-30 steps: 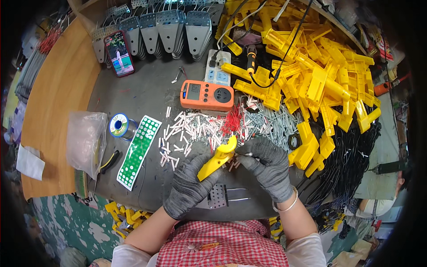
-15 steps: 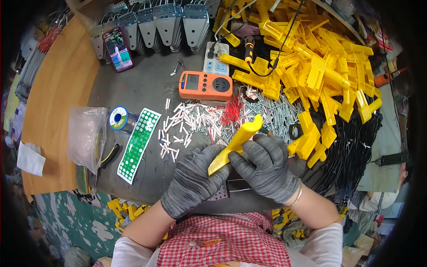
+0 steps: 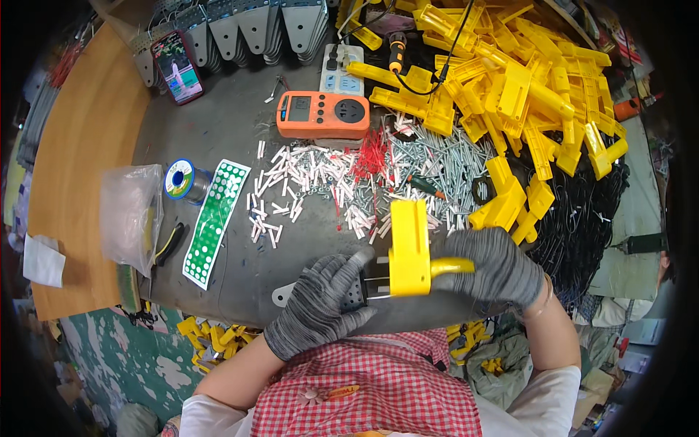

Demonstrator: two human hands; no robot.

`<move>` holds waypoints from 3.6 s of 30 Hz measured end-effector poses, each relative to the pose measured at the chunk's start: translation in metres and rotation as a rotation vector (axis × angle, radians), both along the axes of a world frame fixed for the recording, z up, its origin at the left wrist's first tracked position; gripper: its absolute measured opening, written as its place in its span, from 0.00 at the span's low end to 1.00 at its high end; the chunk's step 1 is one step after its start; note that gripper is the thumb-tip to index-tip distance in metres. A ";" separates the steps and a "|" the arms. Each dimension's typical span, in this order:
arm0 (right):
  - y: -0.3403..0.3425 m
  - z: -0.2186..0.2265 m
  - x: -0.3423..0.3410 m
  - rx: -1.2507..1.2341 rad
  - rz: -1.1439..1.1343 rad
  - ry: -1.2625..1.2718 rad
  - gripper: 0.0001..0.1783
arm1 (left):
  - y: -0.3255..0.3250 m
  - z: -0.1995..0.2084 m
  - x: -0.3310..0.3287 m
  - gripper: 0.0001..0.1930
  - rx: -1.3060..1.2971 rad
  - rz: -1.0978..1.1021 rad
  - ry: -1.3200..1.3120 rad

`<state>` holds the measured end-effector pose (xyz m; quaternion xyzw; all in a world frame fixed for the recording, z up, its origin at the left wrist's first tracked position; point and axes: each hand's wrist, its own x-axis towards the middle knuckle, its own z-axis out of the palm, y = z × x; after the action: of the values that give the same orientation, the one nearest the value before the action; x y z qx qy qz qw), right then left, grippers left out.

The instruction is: The person solders red and black wires into a yellow plastic electronic component housing, then assembles the housing using an electric screwdriver and pliers.

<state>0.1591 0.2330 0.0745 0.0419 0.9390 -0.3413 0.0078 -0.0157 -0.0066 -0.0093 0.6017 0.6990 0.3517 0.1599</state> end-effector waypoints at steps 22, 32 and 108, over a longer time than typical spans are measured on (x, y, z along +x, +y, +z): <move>-0.036 -0.045 -0.002 0.326 0.143 -0.102 0.20 | 0.007 0.000 -0.007 0.45 0.166 -0.158 0.131; 0.129 0.058 0.173 0.687 -1.488 1.005 0.28 | 0.005 -0.023 0.003 0.41 0.237 -0.082 0.078; -0.047 -0.066 -0.005 -1.853 -0.826 0.868 0.15 | 0.049 0.000 -0.097 0.10 -0.064 0.147 0.519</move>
<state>0.1542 0.1860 0.0083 0.2071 0.1560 -0.8749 -0.4091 -0.1125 0.0422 -0.0094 0.6140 0.7692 0.1742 -0.0314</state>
